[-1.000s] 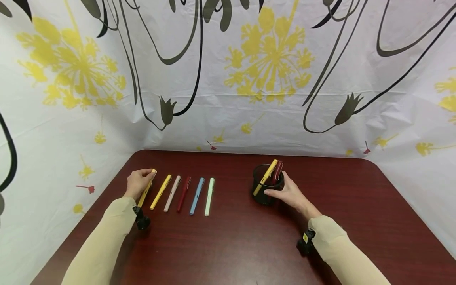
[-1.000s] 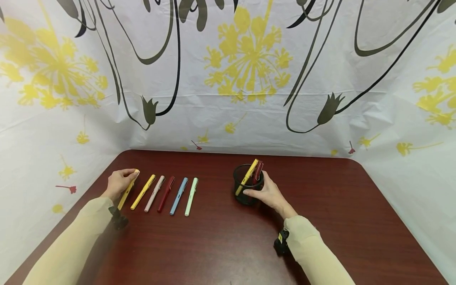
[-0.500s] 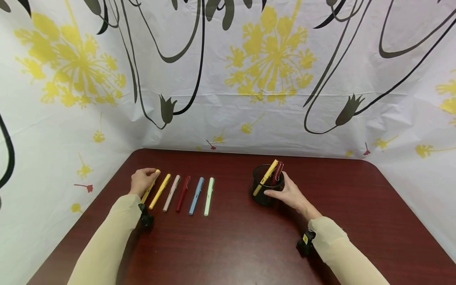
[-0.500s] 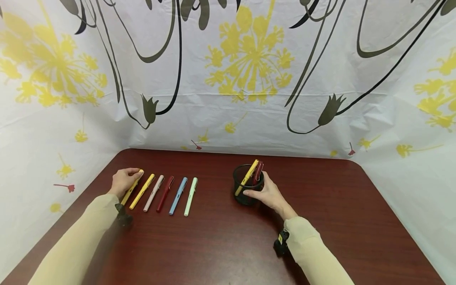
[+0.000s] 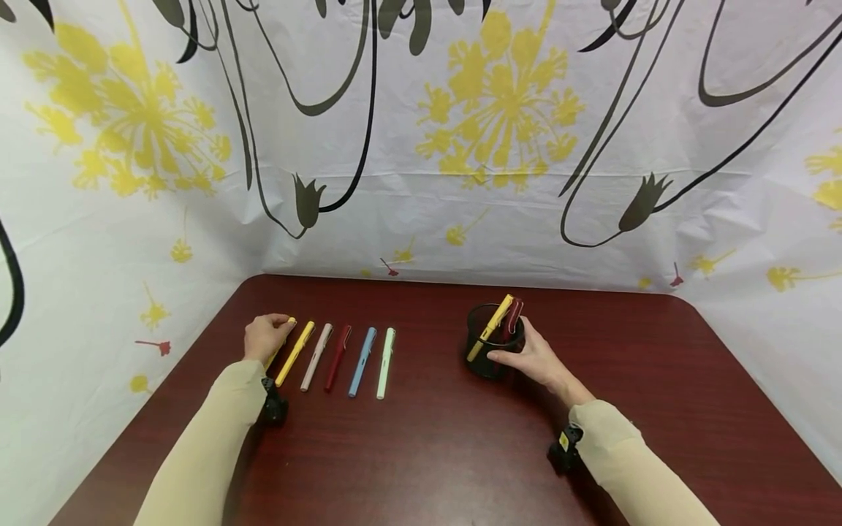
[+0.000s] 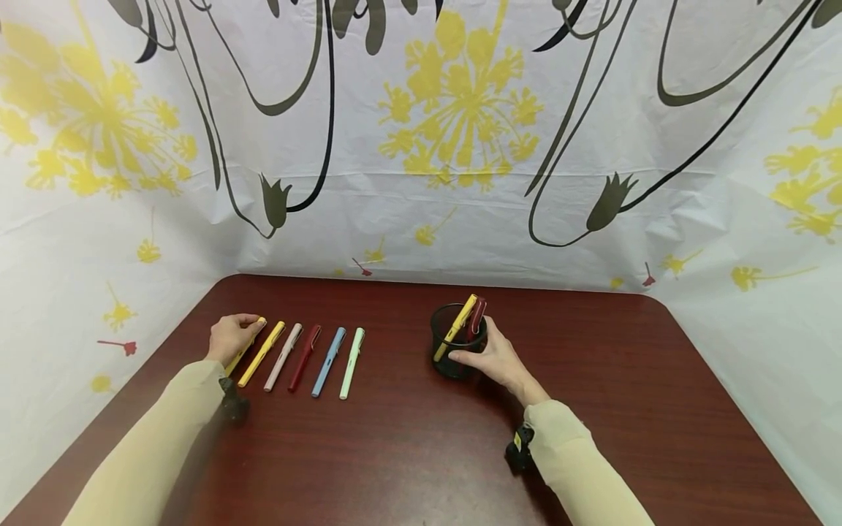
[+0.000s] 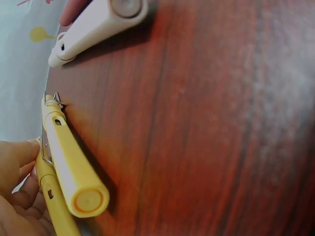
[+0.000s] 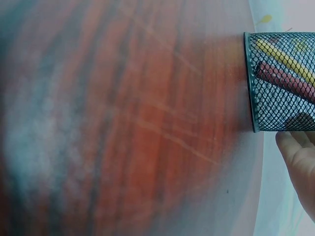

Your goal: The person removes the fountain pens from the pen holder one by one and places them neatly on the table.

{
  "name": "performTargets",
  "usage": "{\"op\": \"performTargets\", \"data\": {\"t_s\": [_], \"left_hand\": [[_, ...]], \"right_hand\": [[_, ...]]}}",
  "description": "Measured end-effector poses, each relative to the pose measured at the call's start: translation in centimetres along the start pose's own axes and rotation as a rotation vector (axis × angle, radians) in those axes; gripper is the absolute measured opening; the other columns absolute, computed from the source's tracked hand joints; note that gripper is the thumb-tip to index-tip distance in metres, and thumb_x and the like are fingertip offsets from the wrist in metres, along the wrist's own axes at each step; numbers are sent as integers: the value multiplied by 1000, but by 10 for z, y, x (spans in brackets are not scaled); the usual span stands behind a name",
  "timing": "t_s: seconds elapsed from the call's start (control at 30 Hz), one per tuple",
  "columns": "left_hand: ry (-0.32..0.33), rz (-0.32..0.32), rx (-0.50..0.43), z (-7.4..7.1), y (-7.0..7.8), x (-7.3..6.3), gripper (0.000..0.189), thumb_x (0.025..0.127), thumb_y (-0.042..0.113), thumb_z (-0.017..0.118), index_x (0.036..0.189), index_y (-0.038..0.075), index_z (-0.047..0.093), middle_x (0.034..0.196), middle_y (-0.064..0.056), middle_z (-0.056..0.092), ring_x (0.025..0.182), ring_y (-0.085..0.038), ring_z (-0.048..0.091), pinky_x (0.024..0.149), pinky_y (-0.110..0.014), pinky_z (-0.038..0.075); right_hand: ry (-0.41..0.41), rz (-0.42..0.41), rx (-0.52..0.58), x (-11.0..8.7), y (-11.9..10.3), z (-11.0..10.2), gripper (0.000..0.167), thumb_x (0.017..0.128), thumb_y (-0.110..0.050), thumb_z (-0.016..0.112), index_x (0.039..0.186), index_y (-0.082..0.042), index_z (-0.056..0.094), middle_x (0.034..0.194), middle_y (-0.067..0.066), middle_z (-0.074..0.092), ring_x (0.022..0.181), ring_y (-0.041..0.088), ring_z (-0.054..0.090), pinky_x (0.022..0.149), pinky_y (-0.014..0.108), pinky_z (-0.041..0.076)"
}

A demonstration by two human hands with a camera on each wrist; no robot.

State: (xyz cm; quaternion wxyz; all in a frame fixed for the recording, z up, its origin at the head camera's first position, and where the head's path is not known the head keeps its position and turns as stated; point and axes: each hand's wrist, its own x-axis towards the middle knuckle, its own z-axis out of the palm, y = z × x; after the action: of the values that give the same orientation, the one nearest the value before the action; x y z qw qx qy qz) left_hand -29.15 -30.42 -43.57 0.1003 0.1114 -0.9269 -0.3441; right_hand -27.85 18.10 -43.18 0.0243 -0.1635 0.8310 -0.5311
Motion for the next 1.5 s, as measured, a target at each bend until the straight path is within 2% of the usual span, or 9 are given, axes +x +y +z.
{"op": "performTargets", "data": {"t_s": [0.13,0.43,0.73,1.03,1.27,1.37,1.5], "left_hand": [[12,-8,4,2,-1,-1,35,95,22,55,118,-3,63,117,-25,61,104,-41,56,85,-51,46],[28,-5,12,2,-3,-1,36,96,22,53,120,-4,61,118,-26,60,105,-43,55,86,-53,45],[31,10,9,2,-4,-2,34,97,20,52,118,-4,63,111,-25,63,91,-38,61,75,-48,49],[37,6,8,2,-4,-4,34,96,20,52,118,-4,63,109,-26,64,92,-39,60,78,-50,48],[21,-9,-1,1,-5,-4,36,97,21,51,121,-5,61,111,-26,63,93,-39,60,80,-50,47],[21,-1,-6,0,-5,-5,38,96,22,51,122,-5,59,111,-26,63,95,-39,59,82,-50,47],[40,33,-10,-1,-2,-7,42,97,22,50,125,-8,55,114,-28,60,98,-41,57,83,-52,46]], "right_hand": [[2,-2,-6,0,1,1,85,79,-21,76,144,-5,24,137,21,43,130,35,38,104,53,32],[9,-11,-6,0,0,1,82,79,-21,77,143,-5,27,136,20,45,128,33,40,103,52,33],[12,-17,-4,0,-1,0,83,79,-20,77,143,-5,27,136,20,45,129,33,40,103,52,33],[8,-25,-7,0,-2,0,83,79,-20,77,143,-5,27,137,21,43,130,34,38,103,54,32],[7,-25,-8,-5,-18,2,80,79,-14,76,141,2,28,134,26,44,127,38,40,102,55,33],[7,-24,12,-7,-23,1,79,79,-11,75,140,3,28,133,28,44,127,39,39,102,56,32],[8,-5,7,-4,-13,1,81,79,-15,76,142,-1,27,135,24,45,129,36,38,103,53,32]]}}
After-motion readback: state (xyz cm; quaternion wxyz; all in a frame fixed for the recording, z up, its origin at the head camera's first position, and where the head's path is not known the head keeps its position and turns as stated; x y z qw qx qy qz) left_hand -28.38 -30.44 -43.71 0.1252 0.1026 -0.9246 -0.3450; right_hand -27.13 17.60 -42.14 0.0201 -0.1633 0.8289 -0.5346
